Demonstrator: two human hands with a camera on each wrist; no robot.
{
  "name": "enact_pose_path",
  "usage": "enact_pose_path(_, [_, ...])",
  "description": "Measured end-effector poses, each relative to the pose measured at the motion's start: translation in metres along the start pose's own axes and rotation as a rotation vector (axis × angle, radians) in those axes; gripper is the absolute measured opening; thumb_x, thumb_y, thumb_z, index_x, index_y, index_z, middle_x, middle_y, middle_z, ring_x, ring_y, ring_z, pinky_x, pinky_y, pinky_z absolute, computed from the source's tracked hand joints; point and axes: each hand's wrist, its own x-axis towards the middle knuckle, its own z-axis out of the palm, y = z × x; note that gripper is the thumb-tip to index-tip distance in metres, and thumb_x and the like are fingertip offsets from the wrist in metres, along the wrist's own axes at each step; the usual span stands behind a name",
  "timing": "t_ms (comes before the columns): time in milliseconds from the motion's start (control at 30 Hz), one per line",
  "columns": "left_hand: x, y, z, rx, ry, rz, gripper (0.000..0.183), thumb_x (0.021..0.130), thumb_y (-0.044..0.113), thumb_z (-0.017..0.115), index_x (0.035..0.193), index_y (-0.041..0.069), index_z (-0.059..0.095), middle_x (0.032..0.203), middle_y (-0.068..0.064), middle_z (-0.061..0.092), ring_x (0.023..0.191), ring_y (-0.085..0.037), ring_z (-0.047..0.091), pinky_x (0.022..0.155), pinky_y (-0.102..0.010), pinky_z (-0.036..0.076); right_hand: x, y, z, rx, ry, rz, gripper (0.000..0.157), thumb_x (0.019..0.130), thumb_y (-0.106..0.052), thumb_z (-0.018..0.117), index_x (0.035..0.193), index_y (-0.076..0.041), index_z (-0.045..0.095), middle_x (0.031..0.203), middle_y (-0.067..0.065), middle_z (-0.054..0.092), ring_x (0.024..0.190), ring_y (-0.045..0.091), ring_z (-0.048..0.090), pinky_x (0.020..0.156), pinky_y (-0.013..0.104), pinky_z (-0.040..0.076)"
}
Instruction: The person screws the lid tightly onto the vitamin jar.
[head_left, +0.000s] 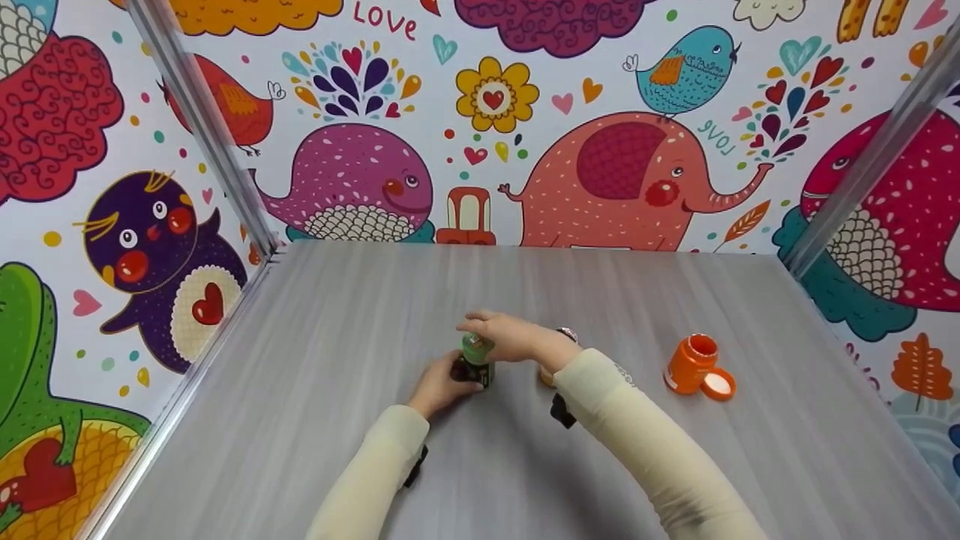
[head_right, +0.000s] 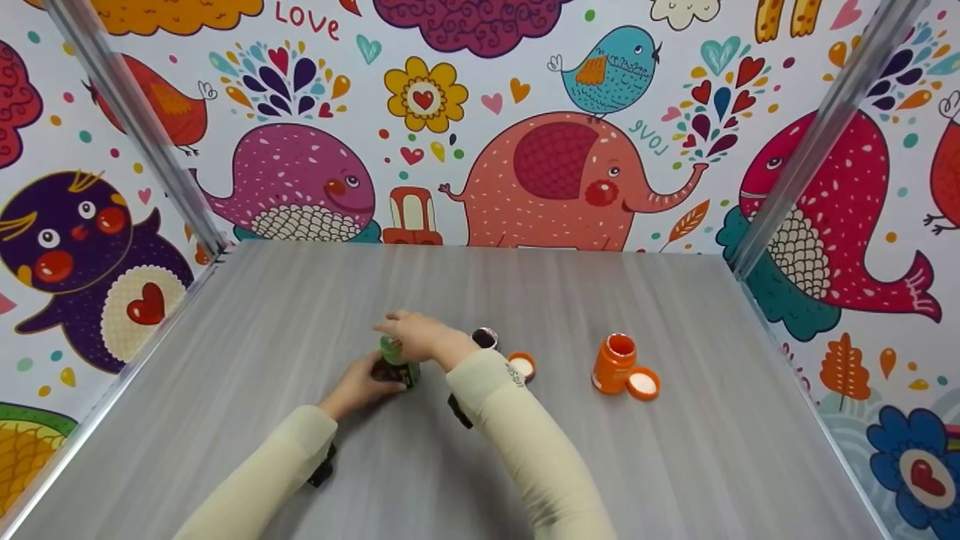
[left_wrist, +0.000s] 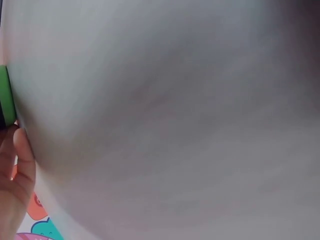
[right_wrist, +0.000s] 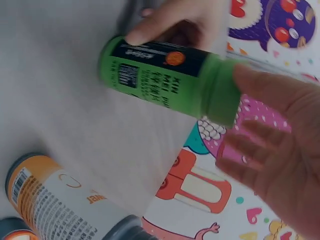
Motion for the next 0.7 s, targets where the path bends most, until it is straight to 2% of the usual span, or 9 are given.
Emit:
enact_pose_path(133, [0.0008,-0.0004,-0.0003,-0.003,-0.012,-0.005,0.058,0.076,0.031,0.074,0.122,0.004,0.052,0.117,-0.015,0.059,0.11,-0.03,0.054,0.095,-0.046,0.04,-0.0016,0.003,-0.0009,0.031,-0.058,-0.072,0.048,0.087,0.01,0.049,0.13,-0.011,0.051,0.145,0.011,0.034,0.13,0.026,0.036,0.102,0.039,0.036])
enact_pose_path(267, [0.001,-0.0016,0.0001,0.011,-0.022,-0.008,0.059,0.076,0.031,0.074,0.124,0.005,0.051,0.12,-0.015,0.058,0.112,-0.031,0.053,0.096,-0.045,0.039,-0.0021,0.0037,-0.0008,0.064,-0.068,-0.077,0.049,0.087,0.014,0.042,0.128,-0.009,0.054,0.143,0.011,0.037,0.13,0.025,0.037,0.102,0.038,0.036])
enact_pose_path(433, [0.0005,-0.0011,0.0008,0.006,-0.018,-0.023,0.059,0.076,0.029,0.074,0.125,0.006,0.051,0.119,-0.014,0.059,0.111,-0.029,0.054,0.095,-0.045,0.04,-0.0024,0.0034,-0.0009,0.057,-0.059,-0.064,0.044,0.089,0.009,0.048,0.128,-0.01,0.054,0.139,0.012,0.041,0.126,0.026,0.042,0.099,0.038,0.04])
enact_pose_path(700, [-0.0007,-0.0011,0.0006,-0.004,-0.013,-0.004,0.055,0.076,0.027,0.074,0.122,0.005,0.052,0.116,-0.014,0.06,0.107,-0.028,0.056,0.091,-0.043,0.043,-0.0002,0.0025,0.002,0.042,-0.019,-0.045,0.042,0.088,-0.005,0.058,0.129,-0.008,0.051,0.12,0.013,0.051,0.105,0.022,0.053,0.087,0.035,0.047])
